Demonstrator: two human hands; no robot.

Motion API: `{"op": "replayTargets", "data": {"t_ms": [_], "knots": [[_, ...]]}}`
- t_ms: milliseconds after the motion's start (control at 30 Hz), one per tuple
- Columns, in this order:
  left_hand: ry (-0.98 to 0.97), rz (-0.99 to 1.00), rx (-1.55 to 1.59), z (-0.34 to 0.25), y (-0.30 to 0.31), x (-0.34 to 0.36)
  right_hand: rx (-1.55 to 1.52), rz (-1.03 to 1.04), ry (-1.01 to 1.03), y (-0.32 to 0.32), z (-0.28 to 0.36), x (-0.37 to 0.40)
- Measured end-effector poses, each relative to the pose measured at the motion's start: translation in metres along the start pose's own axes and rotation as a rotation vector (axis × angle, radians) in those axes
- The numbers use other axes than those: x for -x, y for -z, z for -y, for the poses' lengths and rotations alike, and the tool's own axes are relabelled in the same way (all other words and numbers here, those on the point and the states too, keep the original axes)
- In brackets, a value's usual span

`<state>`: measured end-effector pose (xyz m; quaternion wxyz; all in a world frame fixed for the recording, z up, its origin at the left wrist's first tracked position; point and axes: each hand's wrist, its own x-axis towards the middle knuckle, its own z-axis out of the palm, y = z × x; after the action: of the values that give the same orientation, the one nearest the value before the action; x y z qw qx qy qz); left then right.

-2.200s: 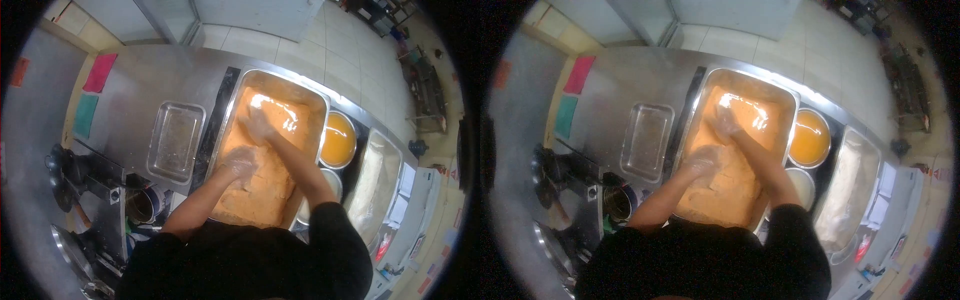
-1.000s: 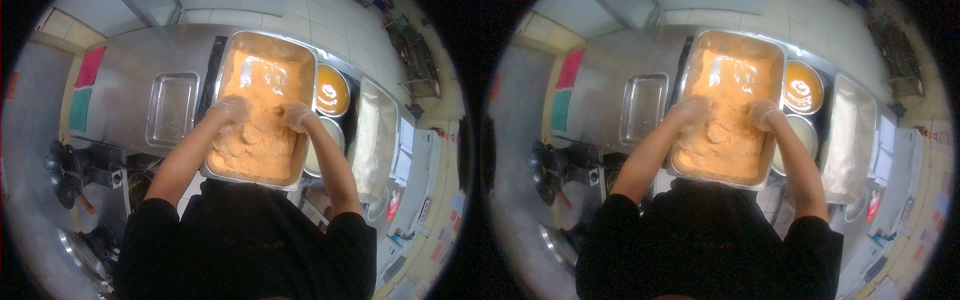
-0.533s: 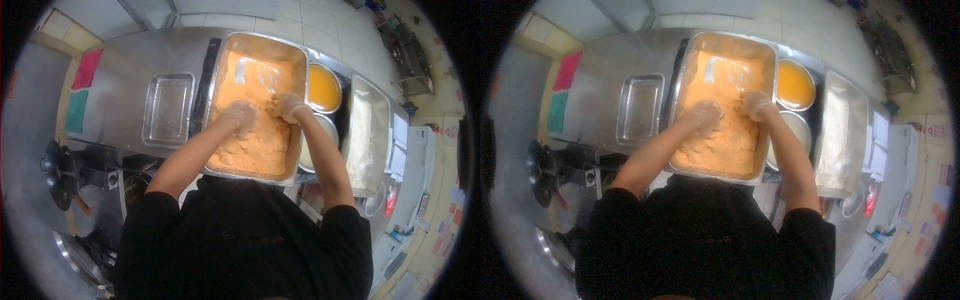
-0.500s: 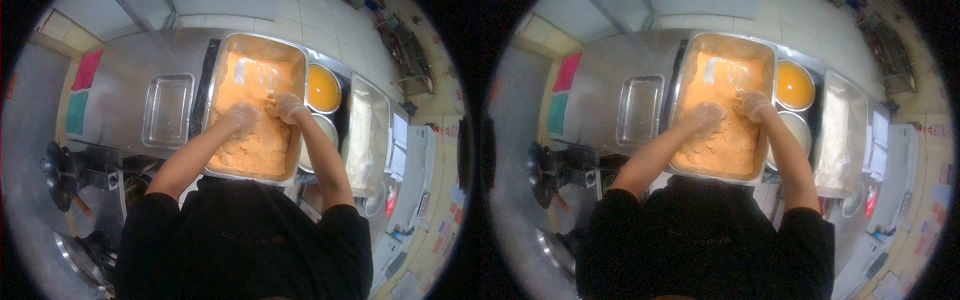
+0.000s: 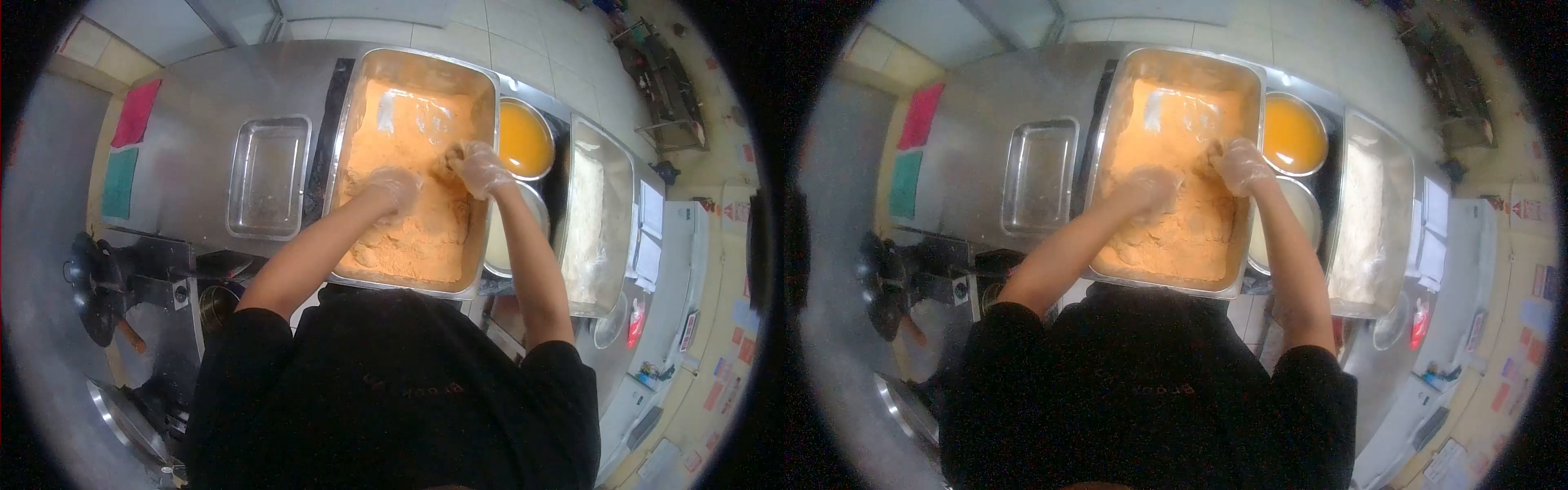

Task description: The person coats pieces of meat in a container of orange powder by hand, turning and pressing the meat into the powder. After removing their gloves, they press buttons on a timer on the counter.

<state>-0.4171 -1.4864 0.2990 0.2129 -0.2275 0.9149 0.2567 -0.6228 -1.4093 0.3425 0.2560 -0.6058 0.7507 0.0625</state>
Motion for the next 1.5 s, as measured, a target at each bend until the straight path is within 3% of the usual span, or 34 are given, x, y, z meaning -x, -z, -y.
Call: {"op": "replayTargets", "data": {"t_ms": [33,100,133,167,233,300,400,500,567,600,667,733,767,833,933,1000,1067,1100,1133,1167,1200,1233,1300,1333,1367,1433,1500], "knots": [[0.012,-0.057,0.003,0.004,-0.007,-0.002,0.007,0.068,-0.021,0.002,0.006,0.005],[0.024,-0.096,0.005,0.008,-0.012,0.000,0.545,0.009,0.168,-0.033,0.000,0.000],[0.086,-0.092,0.059,0.008,-0.010,0.003,0.533,0.018,0.166,-0.046,0.000,0.000],[0.148,-0.093,0.109,0.008,-0.006,0.005,0.413,-0.181,0.168,-0.057,0.000,-0.002],[0.123,-0.076,0.138,0.009,0.005,0.019,0.287,-0.379,0.163,-0.072,0.006,-0.010],[0.097,-0.061,0.167,0.009,0.015,0.033,0.018,-0.482,-0.089,-0.085,0.010,-0.020],[0.016,0.029,0.027,0.002,0.033,0.055,-0.047,-0.487,-0.167,-0.089,0.006,-0.029],[0.156,0.074,0.103,-0.002,0.046,0.080,-0.133,-0.447,-0.114,-0.057,0.015,-0.010],[0.196,-0.237,0.559,0.007,0.042,0.094,-0.271,-0.404,-0.089,-0.035,0.019,0.006],[0.195,-0.234,0.559,0.010,0.042,0.099,-0.404,-0.358,-0.059,-0.025,0.020,0.015],[0.197,-0.220,0.950,0.013,0.046,0.108,-0.564,-0.315,0.006,-0.011,0.023,0.037],[0.184,-0.241,1.104,0.013,0.048,0.108,-0.716,-0.275,0.080,0.007,0.029,0.051],[0.170,-0.260,1.260,0.012,0.049,0.108,-0.847,-0.019,0.045,0.018,0.033,0.055],[0.127,-0.296,1.168,0.017,0.045,0.097,-0.966,0.234,0.009,0.022,0.044,0.061],[0.117,-0.306,1.090,0.011,0.048,0.090,-0.971,0.165,0.154,0.008,0.055,0.057],[0.146,-0.289,1.102,0.007,0.048,0.086,-0.669,0.002,0.095,-0.007,0.051,0.041],[0.174,-0.399,1.280,0.011,0.034,0.076,-0.561,-0.115,0.121,-0.016,0.046,0.034],[0.171,-0.404,1.281,0.016,0.023,0.067,-0.556,-0.148,0.146,-0.013,0.047,0.035],[0.167,-0.358,1.495,0.021,0.014,0.058,-0.551,-0.180,0.170,-0.007,0.050,0.037],[0.162,-0.305,1.709,0.026,0.004,0.050,-0.621,-0.142,-0.004,0.001,0.052,0.038],[0.159,-0.306,1.711,0.022,0.004,0.053,-0.688,-0.103,-0.179,0.007,0.055,0.040],[0.082,-0.286,1.873,0.017,0.001,0.060,-0.683,-0.105,-0.178,0.005,0.051,0.038],[-0.008,-0.269,2.035,0.008,-0.004,0.071,-1.096,-0.083,-0.157,-0.015,0.032,0.028],[-0.105,-0.361,1.733,0.006,-0.008,0.075,-1.091,-0.087,-0.153,-0.022,0.024,0.021],[-0.186,-0.440,1.428,0.006,-0.010,0.077,-1.294,-0.028,-0.244,-0.031,0.013,0.021],[-0.183,-0.372,1.368,0.006,-0.006,0.086,-1.664,0.063,-0.414,-0.003,0.038,0.050],[-0.186,-0.307,1.297,0.005,0.003,0.094,-1.774,0.108,-0.446,0.006,0.044,0.058]]}}
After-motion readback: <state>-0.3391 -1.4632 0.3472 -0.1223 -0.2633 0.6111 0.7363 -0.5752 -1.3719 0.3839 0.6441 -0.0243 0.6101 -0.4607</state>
